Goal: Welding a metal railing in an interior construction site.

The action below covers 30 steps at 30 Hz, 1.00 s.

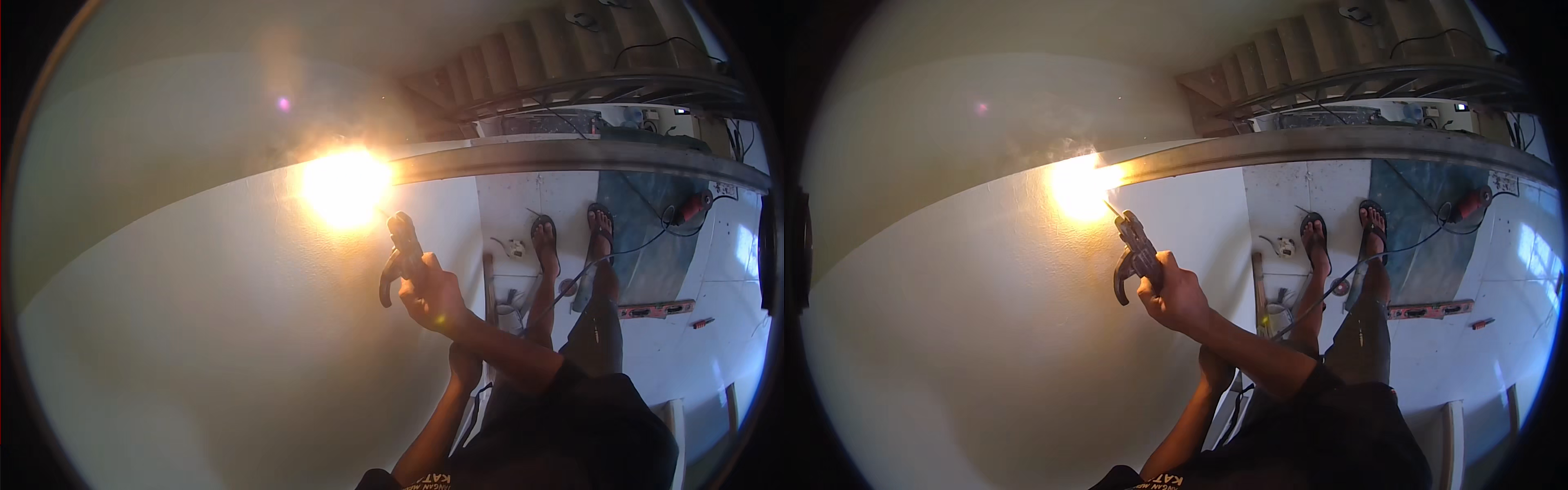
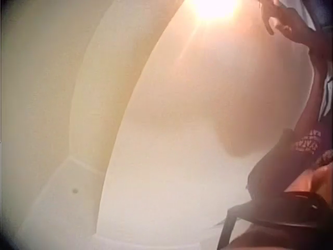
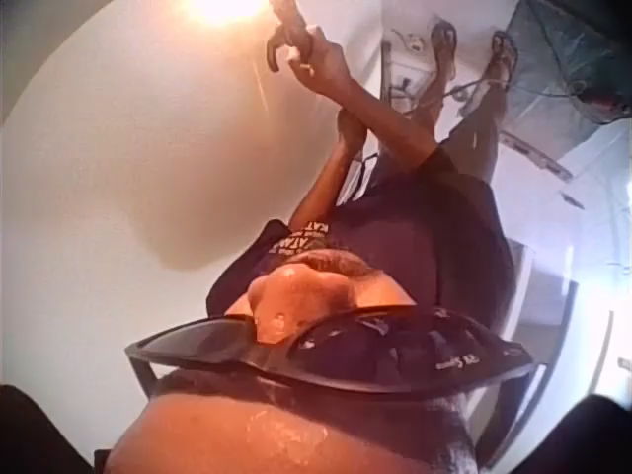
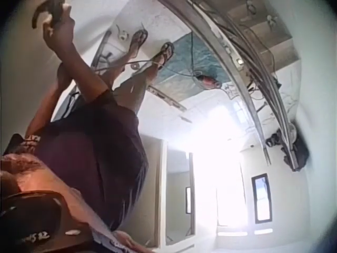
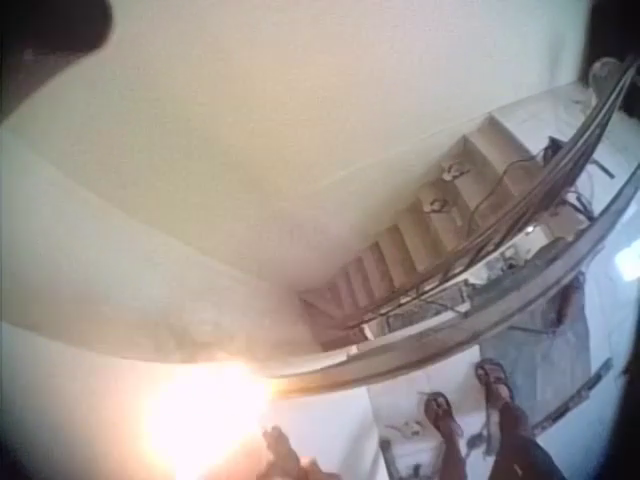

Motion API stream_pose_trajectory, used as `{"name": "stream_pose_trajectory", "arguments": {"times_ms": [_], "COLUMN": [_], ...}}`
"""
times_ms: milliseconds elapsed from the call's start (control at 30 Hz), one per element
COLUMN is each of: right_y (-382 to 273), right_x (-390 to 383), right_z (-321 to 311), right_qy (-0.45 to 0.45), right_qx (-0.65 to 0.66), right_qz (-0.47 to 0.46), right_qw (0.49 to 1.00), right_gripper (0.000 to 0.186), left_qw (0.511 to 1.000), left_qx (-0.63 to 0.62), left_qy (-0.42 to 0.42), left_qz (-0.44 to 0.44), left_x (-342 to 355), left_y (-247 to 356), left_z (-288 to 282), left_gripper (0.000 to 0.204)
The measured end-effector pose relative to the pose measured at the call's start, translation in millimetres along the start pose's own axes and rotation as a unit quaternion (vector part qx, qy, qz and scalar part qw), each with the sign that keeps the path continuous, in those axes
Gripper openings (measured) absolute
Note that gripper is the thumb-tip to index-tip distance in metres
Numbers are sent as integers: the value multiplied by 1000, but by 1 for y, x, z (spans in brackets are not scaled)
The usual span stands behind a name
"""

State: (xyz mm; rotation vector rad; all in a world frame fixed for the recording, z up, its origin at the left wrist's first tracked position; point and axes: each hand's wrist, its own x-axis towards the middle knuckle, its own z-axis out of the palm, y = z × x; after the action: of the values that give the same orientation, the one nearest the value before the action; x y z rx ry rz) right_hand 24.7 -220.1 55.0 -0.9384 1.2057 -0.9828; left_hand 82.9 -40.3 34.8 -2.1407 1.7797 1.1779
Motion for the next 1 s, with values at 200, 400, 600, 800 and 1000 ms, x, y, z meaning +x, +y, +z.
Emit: {"name": "stream_pose_trajectory", "arguments": {"times_ms": [200,400,600,800,1000], "right_y": [-15,-16,-16,-20,-21], "right_x": [-2,3,5,7,9], "right_z": [-7,-7,-4,-5,-4], "right_qy": [-9,-9,0,2,-11], "right_qx": [67,56,56,49,47], "right_qz": [82,80,49,55,68], "right_qw": [994,995,997,997,997], "right_gripper": [30,31,31,32,31], "left_qw": [998,998,998,999,998], "left_qx": [42,37,52,27,47], "left_qy": [-34,-40,-15,-4,-7], "left_qz": [-37,-35,-24,-40,-28], "left_x": [-5,-2,-2,0,1], "left_y": [-3,-1,4,4,4], "left_z": [4,2,-1,0,-2], "left_gripper": [26,25,24,14,15]}}
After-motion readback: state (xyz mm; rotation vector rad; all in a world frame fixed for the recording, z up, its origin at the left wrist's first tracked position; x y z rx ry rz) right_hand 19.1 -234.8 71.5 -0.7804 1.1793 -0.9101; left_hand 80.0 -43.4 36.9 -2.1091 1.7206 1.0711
